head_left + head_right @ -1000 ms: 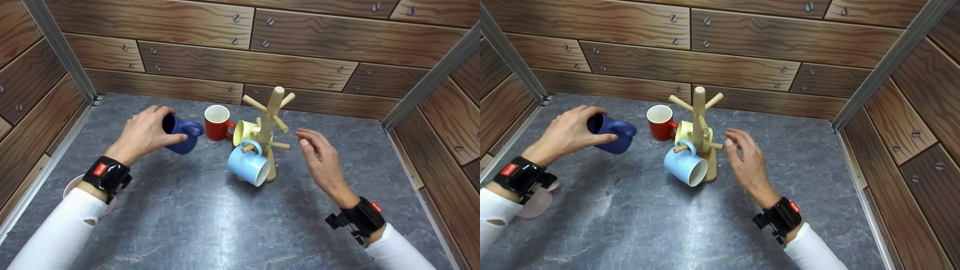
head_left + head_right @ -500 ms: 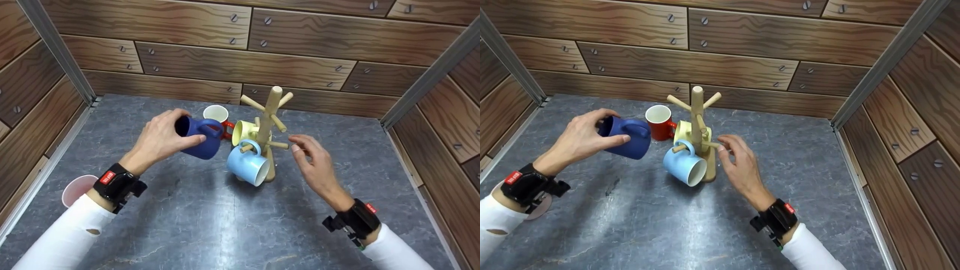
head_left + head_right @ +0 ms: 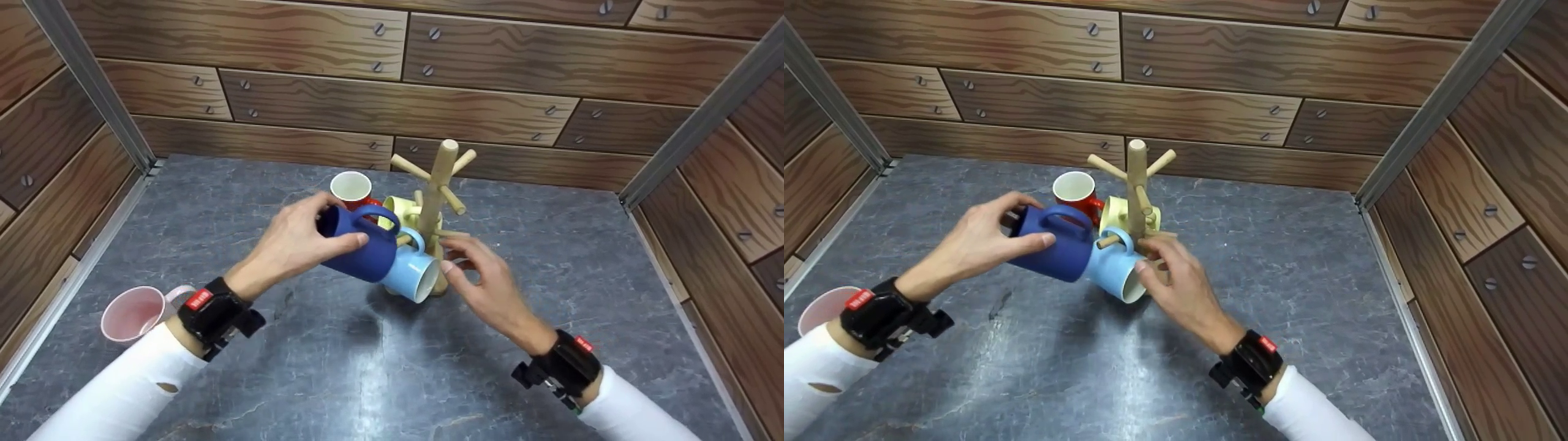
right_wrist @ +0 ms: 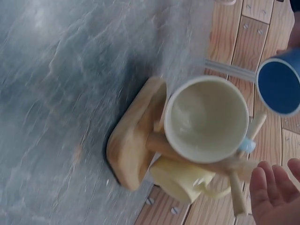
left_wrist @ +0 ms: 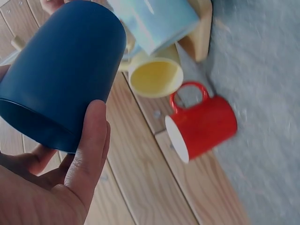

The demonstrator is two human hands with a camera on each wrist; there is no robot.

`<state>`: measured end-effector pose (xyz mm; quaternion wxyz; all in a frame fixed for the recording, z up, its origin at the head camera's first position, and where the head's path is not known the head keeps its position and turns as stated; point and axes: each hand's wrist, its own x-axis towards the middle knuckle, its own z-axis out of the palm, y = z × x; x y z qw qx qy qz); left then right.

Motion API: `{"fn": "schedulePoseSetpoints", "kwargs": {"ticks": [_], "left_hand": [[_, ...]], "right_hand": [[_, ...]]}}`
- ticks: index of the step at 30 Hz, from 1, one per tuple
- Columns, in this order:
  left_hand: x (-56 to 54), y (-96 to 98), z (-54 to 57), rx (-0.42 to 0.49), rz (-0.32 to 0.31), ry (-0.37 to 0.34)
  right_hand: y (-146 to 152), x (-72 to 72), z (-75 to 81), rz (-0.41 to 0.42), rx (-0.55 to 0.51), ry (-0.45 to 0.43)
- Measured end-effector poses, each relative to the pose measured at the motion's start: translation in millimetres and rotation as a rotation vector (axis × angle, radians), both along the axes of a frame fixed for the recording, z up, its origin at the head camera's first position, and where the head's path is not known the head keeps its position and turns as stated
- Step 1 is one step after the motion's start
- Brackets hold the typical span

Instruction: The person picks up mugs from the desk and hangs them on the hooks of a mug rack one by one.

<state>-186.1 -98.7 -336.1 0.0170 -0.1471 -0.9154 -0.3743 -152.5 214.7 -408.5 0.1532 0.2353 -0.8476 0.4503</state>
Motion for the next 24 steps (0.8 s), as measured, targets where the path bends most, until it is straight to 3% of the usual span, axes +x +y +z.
{"fn": "schedulePoseSetpoints", "kwargs": {"ticks": [6,24], "left_hand": [[2.0,15.0,-7.1,0.045,-0.024,-0.053],[22.8,35.3,-6.7,0.131,-0.038,-0.147]], "right_hand": [[-11,3.5,-0.8,0.052,-0.043,-0.083],[-28,10.4,0.2,0.153,-0.210,-0.393]]}}
